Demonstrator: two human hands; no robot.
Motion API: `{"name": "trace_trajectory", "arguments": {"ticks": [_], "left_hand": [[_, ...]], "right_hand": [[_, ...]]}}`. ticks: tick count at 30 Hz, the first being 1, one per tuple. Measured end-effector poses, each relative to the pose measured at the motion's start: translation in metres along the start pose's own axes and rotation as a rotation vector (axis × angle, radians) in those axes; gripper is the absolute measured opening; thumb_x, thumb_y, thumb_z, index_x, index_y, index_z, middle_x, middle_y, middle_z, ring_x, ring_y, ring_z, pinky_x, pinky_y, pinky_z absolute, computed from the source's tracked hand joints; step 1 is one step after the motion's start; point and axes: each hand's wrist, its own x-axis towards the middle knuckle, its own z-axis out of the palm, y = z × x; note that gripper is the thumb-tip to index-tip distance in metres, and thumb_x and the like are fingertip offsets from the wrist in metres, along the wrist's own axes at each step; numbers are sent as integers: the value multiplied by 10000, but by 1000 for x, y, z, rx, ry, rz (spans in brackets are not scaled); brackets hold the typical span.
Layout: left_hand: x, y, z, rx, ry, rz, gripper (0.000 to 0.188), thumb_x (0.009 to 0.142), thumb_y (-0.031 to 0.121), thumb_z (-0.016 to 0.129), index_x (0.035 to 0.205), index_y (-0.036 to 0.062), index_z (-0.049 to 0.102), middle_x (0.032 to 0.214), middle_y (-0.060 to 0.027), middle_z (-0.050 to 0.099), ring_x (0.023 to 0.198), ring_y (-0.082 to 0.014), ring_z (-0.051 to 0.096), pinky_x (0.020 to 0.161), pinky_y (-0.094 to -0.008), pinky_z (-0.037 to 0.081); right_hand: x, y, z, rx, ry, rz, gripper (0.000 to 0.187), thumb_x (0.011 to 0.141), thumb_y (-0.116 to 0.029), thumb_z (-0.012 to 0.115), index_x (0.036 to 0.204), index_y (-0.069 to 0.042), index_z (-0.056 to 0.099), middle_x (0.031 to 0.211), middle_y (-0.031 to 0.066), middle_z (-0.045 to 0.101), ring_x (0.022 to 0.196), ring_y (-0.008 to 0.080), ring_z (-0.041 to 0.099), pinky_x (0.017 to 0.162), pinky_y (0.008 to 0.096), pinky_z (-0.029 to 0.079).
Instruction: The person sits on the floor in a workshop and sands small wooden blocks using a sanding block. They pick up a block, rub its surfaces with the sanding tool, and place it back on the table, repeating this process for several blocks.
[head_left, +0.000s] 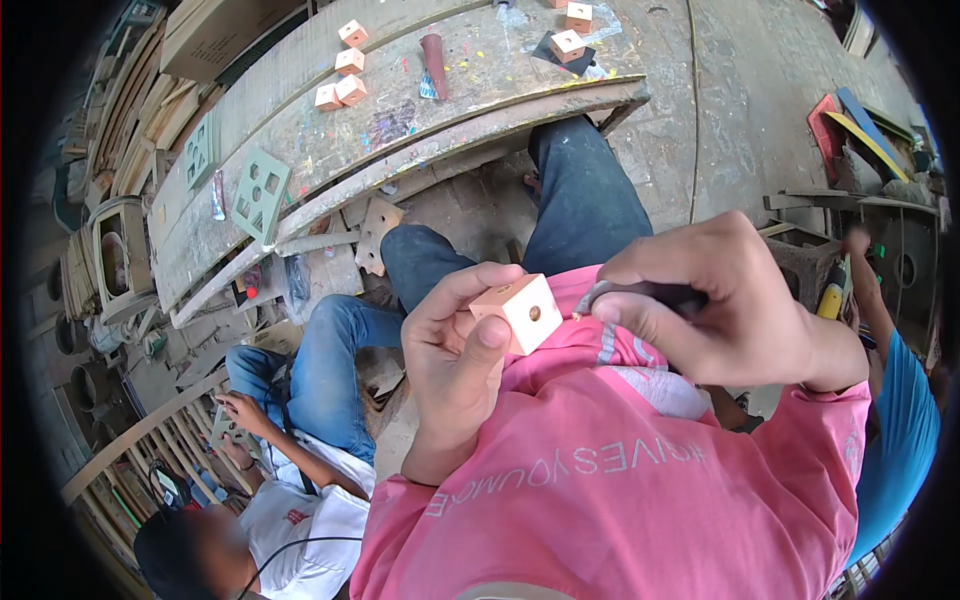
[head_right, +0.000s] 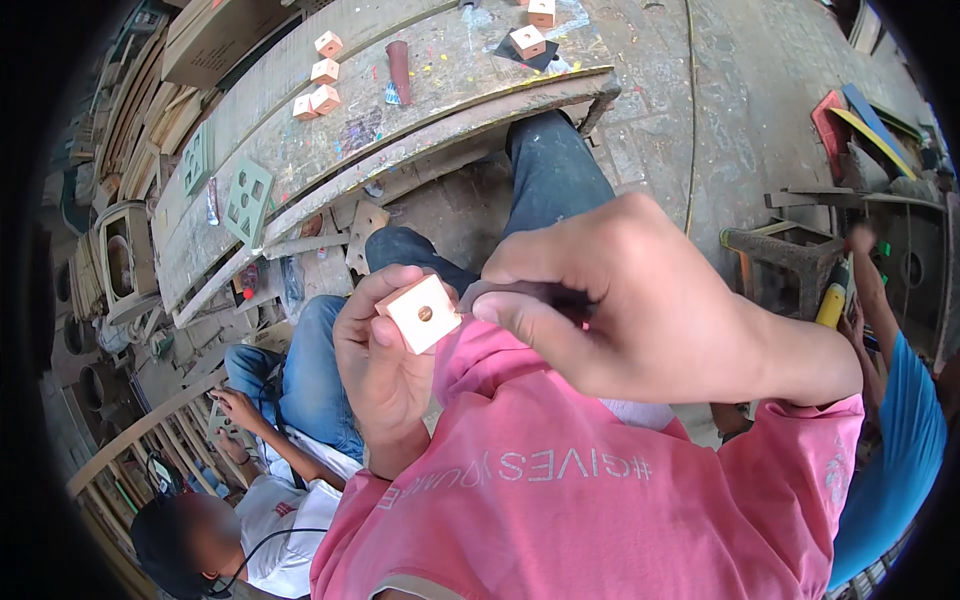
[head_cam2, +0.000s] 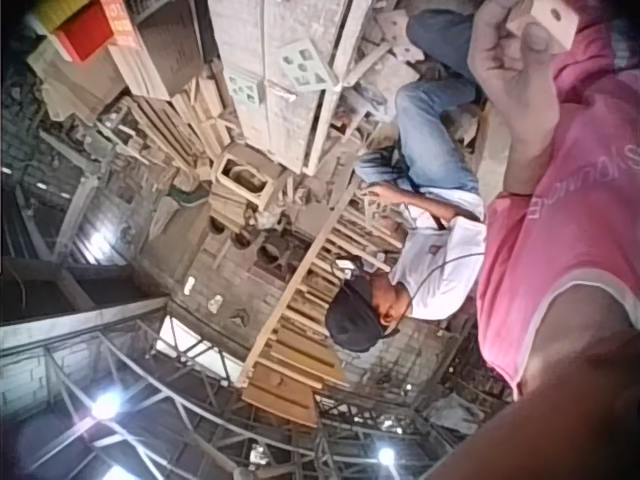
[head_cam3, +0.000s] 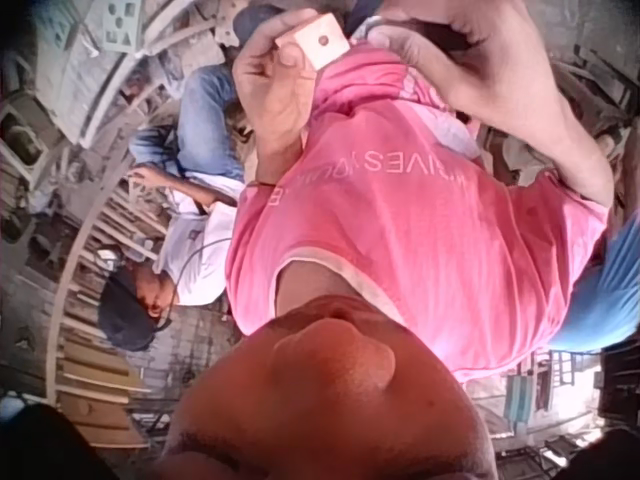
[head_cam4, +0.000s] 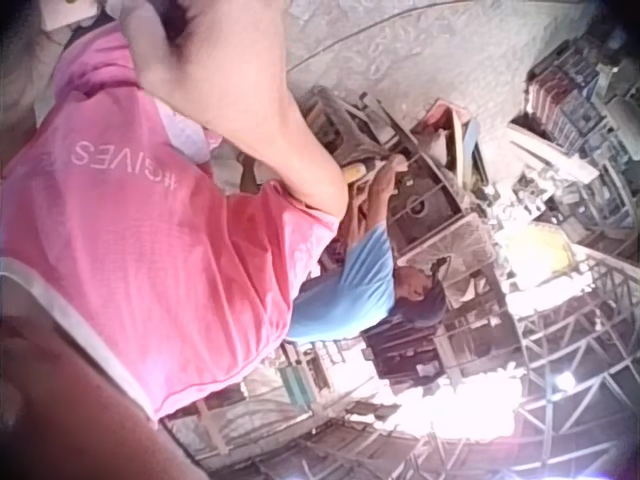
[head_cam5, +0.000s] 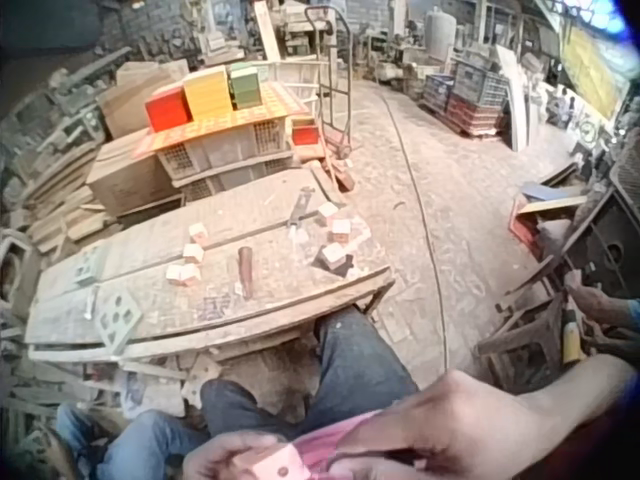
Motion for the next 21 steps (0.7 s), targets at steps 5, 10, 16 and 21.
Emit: {"name": "trace_trajectory", "arguments": {"ticks": [5,10,16,21], "left_hand": [[-1,-1,0,-179,-19,-102,541,920,332,621,1219,-99,490,1089,-230,609,957,-271,634,828,-360,525],[1,-4,3,-254,-42,-157,554,935,342,593,1231,-109,465,1067,-239,607,931,-276,624,800,-355,516],[5,-4,3,-330,-156,-273,528,962,364,538,1228,-87,474,1064,-212,609,932,-252,613,790,-333,511],[4,-9,2,-623,-104,-402,467,992,359,480,1167,-72,523,1020,-166,632,873,-237,645,776,-328,533]], "right_hand": [[0,0,1,-31,73,31,200,773,-112,749,873,13,629,635,31,568,481,47,452,432,222,315],[1,4,8,1,105,101,269,763,-227,774,792,-21,603,581,32,527,462,67,434,433,241,323],[8,9,21,275,156,233,411,837,-342,727,634,-18,576,520,5,464,488,54,387,445,247,312],[6,21,16,306,107,192,630,902,-584,509,793,28,612,544,-53,372,512,39,318,472,245,242]]}}
